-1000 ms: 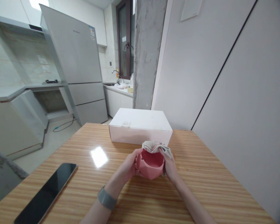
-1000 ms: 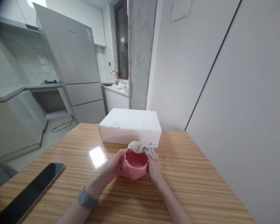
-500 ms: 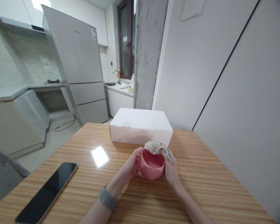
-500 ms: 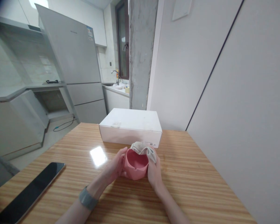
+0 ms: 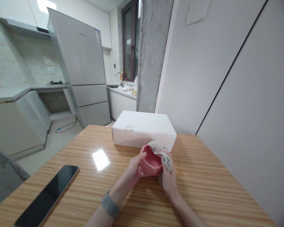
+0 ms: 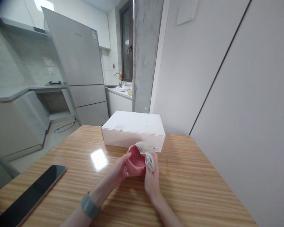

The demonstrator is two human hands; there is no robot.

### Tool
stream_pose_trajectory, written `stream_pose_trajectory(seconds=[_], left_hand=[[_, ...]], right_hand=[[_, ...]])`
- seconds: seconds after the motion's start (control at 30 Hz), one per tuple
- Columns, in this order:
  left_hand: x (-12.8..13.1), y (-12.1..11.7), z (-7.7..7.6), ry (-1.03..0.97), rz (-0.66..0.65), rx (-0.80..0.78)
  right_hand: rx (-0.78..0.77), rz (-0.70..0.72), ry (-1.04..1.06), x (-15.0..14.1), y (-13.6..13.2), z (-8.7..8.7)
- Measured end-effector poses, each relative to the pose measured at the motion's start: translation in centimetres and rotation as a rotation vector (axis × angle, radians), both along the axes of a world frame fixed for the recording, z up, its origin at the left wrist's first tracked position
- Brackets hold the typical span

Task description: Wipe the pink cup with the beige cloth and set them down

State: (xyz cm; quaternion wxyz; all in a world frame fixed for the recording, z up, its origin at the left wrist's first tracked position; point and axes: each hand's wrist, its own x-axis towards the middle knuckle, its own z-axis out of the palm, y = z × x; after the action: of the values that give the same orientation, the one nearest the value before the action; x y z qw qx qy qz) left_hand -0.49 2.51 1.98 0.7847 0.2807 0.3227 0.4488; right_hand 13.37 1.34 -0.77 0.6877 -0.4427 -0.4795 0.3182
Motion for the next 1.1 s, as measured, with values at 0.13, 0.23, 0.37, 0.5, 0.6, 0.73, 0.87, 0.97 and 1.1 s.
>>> stream_pose_trajectory(seconds=[0.13, 0.23, 0.37, 0.5, 0.6, 0.73, 0.87, 0.97, 1.1], left_hand=[[0.2, -0.5, 0.2, -0.108, -0.038, 0.082], [0.0, -0.4, 0.2, -0.004, -0.108, 0.026], [-0.4, -0.2, 0.4, 0.061, -0.215, 0.004], [-0.4, -0.1, 0.1, 0.069, -0.166, -0.025], [-0.2, 0.1, -0.3, 0.079, -0.063, -0.068], [0.1, 0.0, -0.4, 0.0, 0.059, -0.057], [0.2, -0.4, 0.3, -0.172, 0.074, 0.064], [0.1, -0.4, 0.7, -0.121, -0.005, 0.018], [-0.2, -0.1, 0.3, 0.059, -0.19, -0.039]], right_hand=[[0.104, -0.061, -0.022, -0.1, -0.2, -0.1], [0.016, -0.007, 0.076, 0.8, 0.5, 0.4], [-0.095, -0.008, 0.158, 1.8, 1.4, 1.1], [-0.125, -0.021, 0.176, 1.8, 1.5, 1.4], [-0.12, 0.011, 0.174, 1.4, 1.1, 1.3], [-0.05, 0.03, 0.134, 0.4, 0.3, 0.5], [0.057, -0.025, 0.059, -0.4, 0.0, -0.1], [0.05, -0.013, 0.068, 0.0, 0.3, 0.1], [-0.037, 0.066, 0.1, 1.7, 0.8, 0.9]])
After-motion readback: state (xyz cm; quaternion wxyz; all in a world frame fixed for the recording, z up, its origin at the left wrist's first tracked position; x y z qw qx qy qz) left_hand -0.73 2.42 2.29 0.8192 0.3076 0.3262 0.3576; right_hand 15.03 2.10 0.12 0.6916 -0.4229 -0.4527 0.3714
